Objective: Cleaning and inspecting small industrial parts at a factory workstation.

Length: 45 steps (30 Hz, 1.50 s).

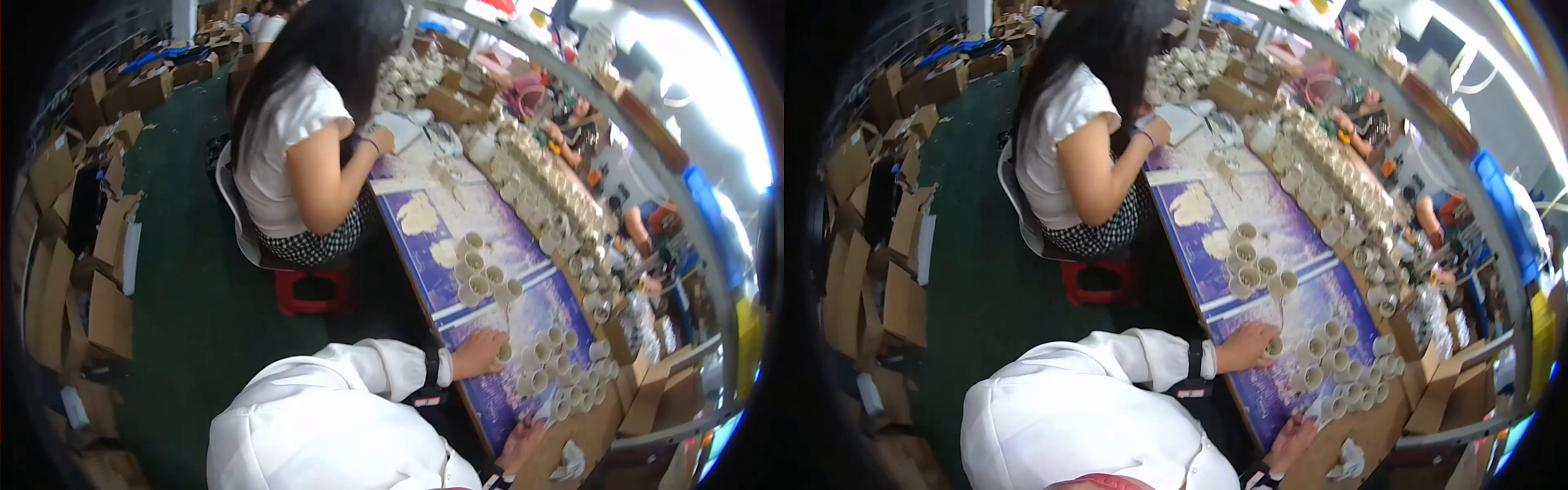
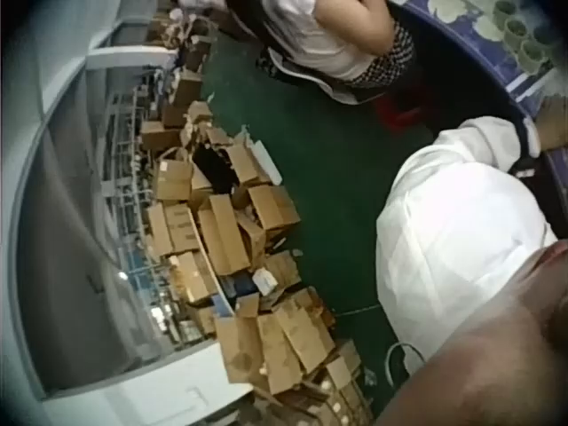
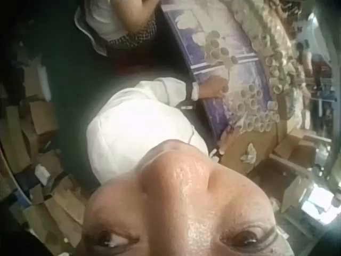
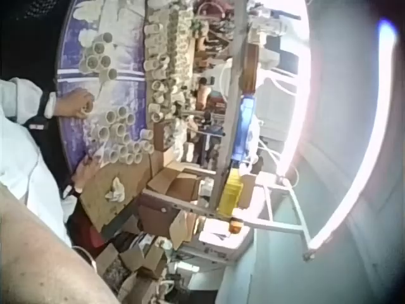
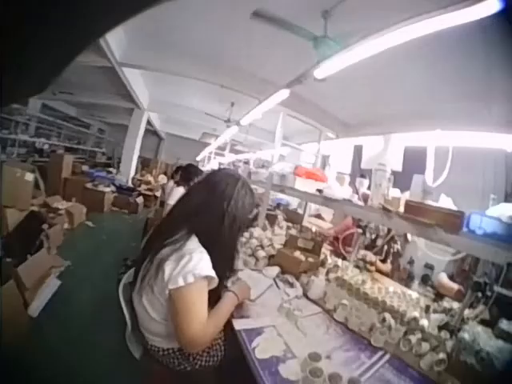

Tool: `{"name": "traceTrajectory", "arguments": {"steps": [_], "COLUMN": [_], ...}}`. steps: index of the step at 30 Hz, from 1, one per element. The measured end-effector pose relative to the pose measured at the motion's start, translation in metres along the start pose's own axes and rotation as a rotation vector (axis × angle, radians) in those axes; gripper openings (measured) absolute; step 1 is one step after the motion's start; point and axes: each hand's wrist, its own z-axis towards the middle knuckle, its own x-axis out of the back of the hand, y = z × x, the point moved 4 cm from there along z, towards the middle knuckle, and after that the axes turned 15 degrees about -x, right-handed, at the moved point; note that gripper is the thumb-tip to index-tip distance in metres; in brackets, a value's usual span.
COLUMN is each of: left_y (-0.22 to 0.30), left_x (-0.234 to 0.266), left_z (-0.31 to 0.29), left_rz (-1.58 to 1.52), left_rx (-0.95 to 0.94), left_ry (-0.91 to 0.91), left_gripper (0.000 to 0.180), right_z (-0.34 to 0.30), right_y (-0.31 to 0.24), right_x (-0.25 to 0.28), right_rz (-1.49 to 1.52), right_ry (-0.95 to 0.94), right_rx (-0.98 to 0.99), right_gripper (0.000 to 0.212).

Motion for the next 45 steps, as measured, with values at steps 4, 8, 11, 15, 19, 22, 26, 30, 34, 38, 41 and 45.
{"name": "traceTrajectory", "arguments": {"steps": [4, 8, 11, 15, 19, 22, 26, 30, 34, 38, 41, 45], "left_y": [0.002, -0.011, -0.014, -0.007, -0.007, -0.007, -0.005, -0.004, -0.003, -0.002, -0.002, -0.003], "left_x": [0.003, 0.021, 0.019, 0.007, 0.006, 0.008, 0.012, 0.012, 0.012, 0.013, 0.013, 0.012], "left_z": [0.012, 0.014, 0.020, 0.022, 0.017, 0.017, 0.018, 0.019, 0.019, 0.019, 0.019, 0.018], "left_rz": [-0.092, -0.069, 0.130, 0.062, 0.042, 0.029, 0.062, 0.054, 0.062, 0.067, 0.065, 0.057], "left_rx": [-0.001, 0.155, -0.102, -0.031, -0.038, -0.020, -0.029, -0.031, -0.028, -0.029, -0.030, -0.030], "left_ry": [-0.008, -0.174, 0.027, -0.065, -0.079, -0.088, -0.096, -0.118, -0.124, -0.120, -0.118, -0.118], "left_gripper": [0.057, 0.063, 0.061, 0.062, 0.063, 0.061, 0.060, 0.061, 0.063, 0.064, 0.064, 0.064], "right_z": [0.004, 0.013, 0.017, 0.006, -0.007, -0.011, -0.012, -0.011, -0.007, -0.008, -0.007, -0.006], "right_y": [0.002, 0.006, -0.002, 0.002, -0.006, -0.014, -0.010, -0.011, -0.009, -0.009, -0.008, -0.008], "right_x": [0.021, -0.018, -0.037, -0.026, -0.030, -0.024, -0.021, -0.034, -0.034, -0.034, -0.036, -0.036], "right_rz": [0.066, 0.066, 0.028, -0.063, -0.259, -0.358, -0.357, -0.505, -0.531, -0.538, -0.551, -0.565], "right_ry": [-0.159, -0.064, -0.198, -0.024, 0.101, 0.121, 0.190, 0.216, 0.228, 0.228, 0.225, 0.220], "right_rx": [0.145, -0.067, -0.094, -0.107, -0.059, -0.017, 0.021, 0.086, 0.111, 0.126, 0.119, 0.122], "right_gripper": [0.028, 0.022, 0.026, 0.026, 0.025, 0.025, 0.022, 0.019, 0.019, 0.017, 0.017, 0.018]}}
